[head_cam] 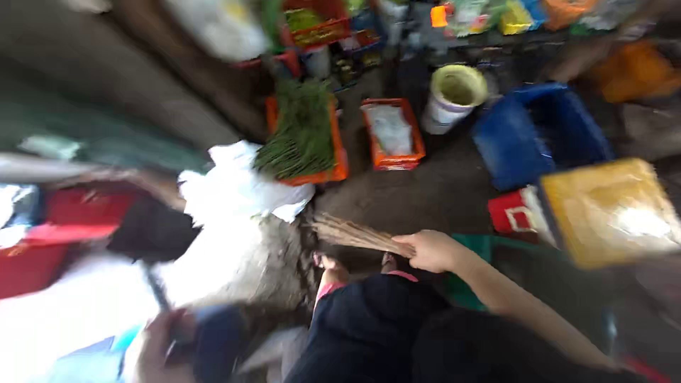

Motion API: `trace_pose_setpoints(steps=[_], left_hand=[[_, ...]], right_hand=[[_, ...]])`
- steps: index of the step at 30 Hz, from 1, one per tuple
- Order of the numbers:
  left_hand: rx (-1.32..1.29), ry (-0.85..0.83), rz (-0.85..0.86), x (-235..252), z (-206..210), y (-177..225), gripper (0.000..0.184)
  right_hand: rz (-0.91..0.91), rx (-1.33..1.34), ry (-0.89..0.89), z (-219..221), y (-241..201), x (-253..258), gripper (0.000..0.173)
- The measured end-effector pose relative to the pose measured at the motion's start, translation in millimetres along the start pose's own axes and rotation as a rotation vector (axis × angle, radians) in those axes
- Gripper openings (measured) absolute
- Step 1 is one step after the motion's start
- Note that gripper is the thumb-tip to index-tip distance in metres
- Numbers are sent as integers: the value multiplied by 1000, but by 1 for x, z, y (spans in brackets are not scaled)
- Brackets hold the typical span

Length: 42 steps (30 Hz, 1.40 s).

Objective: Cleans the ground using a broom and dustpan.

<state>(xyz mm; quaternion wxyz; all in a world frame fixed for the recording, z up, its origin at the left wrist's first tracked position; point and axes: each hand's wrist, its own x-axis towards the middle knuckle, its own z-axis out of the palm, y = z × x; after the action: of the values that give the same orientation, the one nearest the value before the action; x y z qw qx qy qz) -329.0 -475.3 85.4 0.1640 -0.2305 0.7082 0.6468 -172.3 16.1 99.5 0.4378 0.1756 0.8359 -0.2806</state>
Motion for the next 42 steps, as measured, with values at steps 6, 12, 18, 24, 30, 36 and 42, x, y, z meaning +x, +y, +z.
trace_pose_setpoints(steps=[6,12,18,24,30,36,42], left_hand=[[-183,187,-275,122,1,-8,8],[-478,213,-314,150,-25,5,5],[-274,264,-220,99,-122,9,66],[-104,358,-197,121,-149,5,89],[-155,248,-297,180,-133,-2,71],[-209,87,-363,240,-114,6,41],[-152,-268,-265,232,-146,-2,73]], right_hand=[[-152,-14,-108,40,-106,85,72],[-100,67,-111,70,-219,179,73],[-155,322,347,77,-249,122,67],[-236,169,501,62,-229,89,71],[-289,54,113,17,-261,42,61],[-216,-175,-70,2,-293,69,62],[-81,-336,-123,1,-330,92,69]])
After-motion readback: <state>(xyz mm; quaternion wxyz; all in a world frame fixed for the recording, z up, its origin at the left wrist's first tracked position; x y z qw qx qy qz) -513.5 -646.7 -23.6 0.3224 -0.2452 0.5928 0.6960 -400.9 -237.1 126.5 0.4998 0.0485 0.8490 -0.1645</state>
